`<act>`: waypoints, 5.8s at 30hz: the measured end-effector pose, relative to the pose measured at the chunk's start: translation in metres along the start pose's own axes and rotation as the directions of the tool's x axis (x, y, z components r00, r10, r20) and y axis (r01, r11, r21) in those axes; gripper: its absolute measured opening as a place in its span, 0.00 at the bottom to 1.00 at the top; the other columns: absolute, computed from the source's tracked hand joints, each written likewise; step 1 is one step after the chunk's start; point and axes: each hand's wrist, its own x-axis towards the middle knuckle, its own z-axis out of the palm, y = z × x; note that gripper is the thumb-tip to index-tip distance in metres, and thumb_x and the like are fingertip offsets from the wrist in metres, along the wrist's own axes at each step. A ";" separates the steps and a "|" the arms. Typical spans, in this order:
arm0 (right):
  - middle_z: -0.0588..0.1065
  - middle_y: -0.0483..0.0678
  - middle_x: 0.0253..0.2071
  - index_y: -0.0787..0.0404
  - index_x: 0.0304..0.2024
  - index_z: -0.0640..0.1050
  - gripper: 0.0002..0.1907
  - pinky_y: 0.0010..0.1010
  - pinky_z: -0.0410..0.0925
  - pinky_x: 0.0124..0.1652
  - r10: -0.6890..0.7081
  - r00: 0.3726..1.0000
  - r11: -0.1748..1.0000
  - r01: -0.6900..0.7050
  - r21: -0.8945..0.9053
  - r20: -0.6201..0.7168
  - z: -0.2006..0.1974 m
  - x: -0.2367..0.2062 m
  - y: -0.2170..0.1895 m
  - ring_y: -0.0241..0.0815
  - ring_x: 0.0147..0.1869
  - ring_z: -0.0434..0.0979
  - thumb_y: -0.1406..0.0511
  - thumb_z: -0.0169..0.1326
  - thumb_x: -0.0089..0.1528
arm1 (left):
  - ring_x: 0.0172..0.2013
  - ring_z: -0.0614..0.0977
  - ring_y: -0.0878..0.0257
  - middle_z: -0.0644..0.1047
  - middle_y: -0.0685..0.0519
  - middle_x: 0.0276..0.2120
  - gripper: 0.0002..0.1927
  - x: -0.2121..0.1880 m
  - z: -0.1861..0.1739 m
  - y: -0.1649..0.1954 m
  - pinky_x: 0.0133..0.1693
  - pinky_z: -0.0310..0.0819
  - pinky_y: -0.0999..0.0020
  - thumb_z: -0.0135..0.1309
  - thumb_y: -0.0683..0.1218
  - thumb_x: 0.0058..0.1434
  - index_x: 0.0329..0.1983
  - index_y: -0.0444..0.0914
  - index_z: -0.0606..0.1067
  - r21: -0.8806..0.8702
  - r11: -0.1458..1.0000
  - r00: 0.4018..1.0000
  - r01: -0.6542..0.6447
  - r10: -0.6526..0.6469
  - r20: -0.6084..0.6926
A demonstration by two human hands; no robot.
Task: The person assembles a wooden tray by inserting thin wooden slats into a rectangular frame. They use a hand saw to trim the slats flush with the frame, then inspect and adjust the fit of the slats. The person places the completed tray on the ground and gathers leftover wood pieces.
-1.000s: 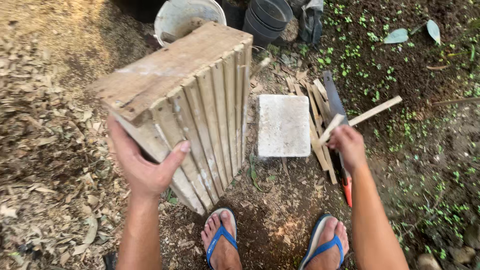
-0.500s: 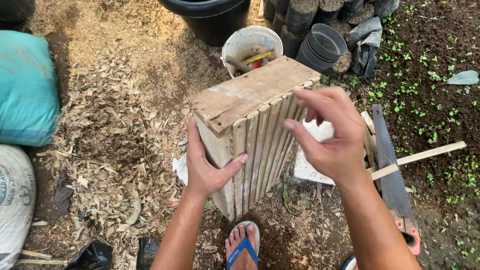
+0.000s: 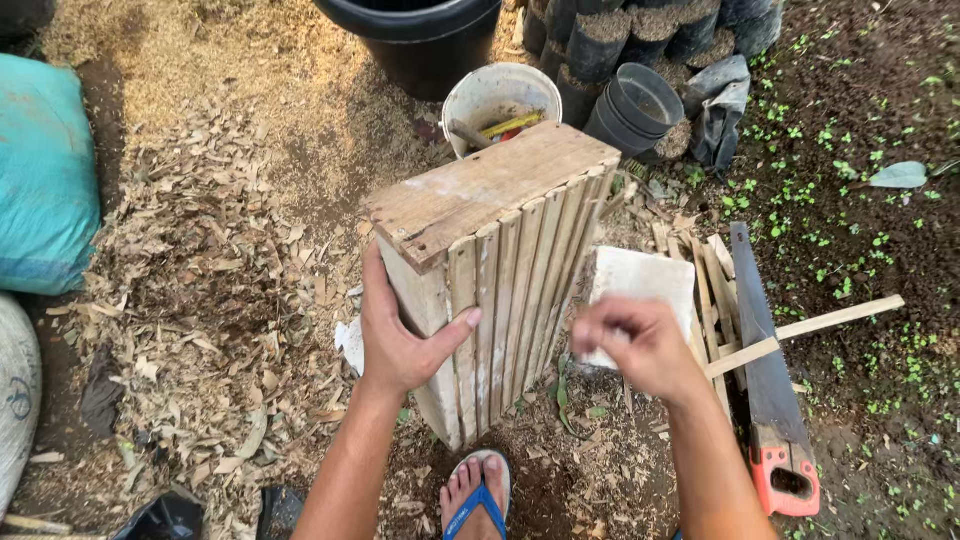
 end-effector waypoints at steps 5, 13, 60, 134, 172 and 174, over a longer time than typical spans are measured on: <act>0.82 0.43 0.37 0.59 0.41 0.84 0.11 0.22 0.70 0.29 0.130 0.979 0.937 -0.172 -0.305 -0.154 -0.014 -0.017 0.026 0.29 0.30 0.77 0.66 0.65 0.55 | 0.62 0.78 0.51 0.71 0.40 0.59 0.51 0.002 -0.004 -0.002 0.64 0.75 0.55 0.68 0.50 0.52 0.73 0.34 0.53 0.040 0.999 1.000 -0.024 0.024 0.004; 0.75 0.51 0.47 0.64 0.48 0.79 0.11 0.21 0.67 0.33 -0.615 0.692 0.722 0.300 -0.623 -0.379 -0.001 0.034 -0.054 0.30 0.34 0.73 0.71 0.64 0.64 | 0.63 0.76 0.50 0.69 0.40 0.59 0.50 -0.001 0.004 -0.004 0.66 0.74 0.53 0.68 0.51 0.53 0.73 0.33 0.53 0.023 0.998 0.998 -0.060 0.060 0.006; 0.80 0.52 0.28 0.60 0.41 0.80 0.11 0.39 0.72 0.34 0.311 0.836 0.538 -0.546 -0.642 -0.451 -0.121 -0.074 0.073 0.48 0.30 0.80 0.60 0.59 0.62 | 0.59 0.77 0.50 0.70 0.42 0.57 0.58 -0.083 -0.004 -0.024 0.62 0.76 0.56 0.73 0.53 0.46 0.73 0.32 0.52 0.113 0.946 0.952 -0.303 0.297 0.072; 0.81 0.46 0.38 0.61 0.41 0.82 0.05 0.30 0.67 0.39 -0.709 0.668 0.592 0.390 -0.705 -0.226 0.065 0.064 -0.076 0.38 0.37 0.79 0.73 0.65 0.64 | 0.65 0.75 0.47 0.68 0.39 0.62 0.52 -0.012 -0.024 -0.031 0.69 0.72 0.51 0.66 0.49 0.55 0.76 0.32 0.50 -0.063 0.997 0.993 -0.049 0.042 -0.106; 0.79 0.44 0.38 0.56 0.38 0.82 0.06 0.36 0.64 0.43 -0.529 0.831 0.372 0.411 -0.832 0.174 0.015 0.039 -0.027 0.44 0.39 0.76 0.71 0.62 0.60 | 0.58 0.76 0.50 0.72 0.39 0.59 0.39 -0.043 0.023 -0.112 0.58 0.71 0.55 0.57 0.50 0.60 0.71 0.31 0.60 -0.602 0.621 0.837 0.502 -0.524 0.158; 0.78 0.46 0.38 0.59 0.38 0.80 0.07 0.38 0.64 0.44 -0.493 0.838 0.292 0.415 -0.862 0.236 0.011 0.043 -0.015 0.47 0.39 0.75 0.73 0.59 0.58 | 0.58 0.76 0.51 0.73 0.41 0.59 0.39 -0.046 0.031 -0.123 0.58 0.71 0.55 0.57 0.50 0.60 0.71 0.31 0.60 -0.609 0.586 0.815 0.534 -0.548 0.187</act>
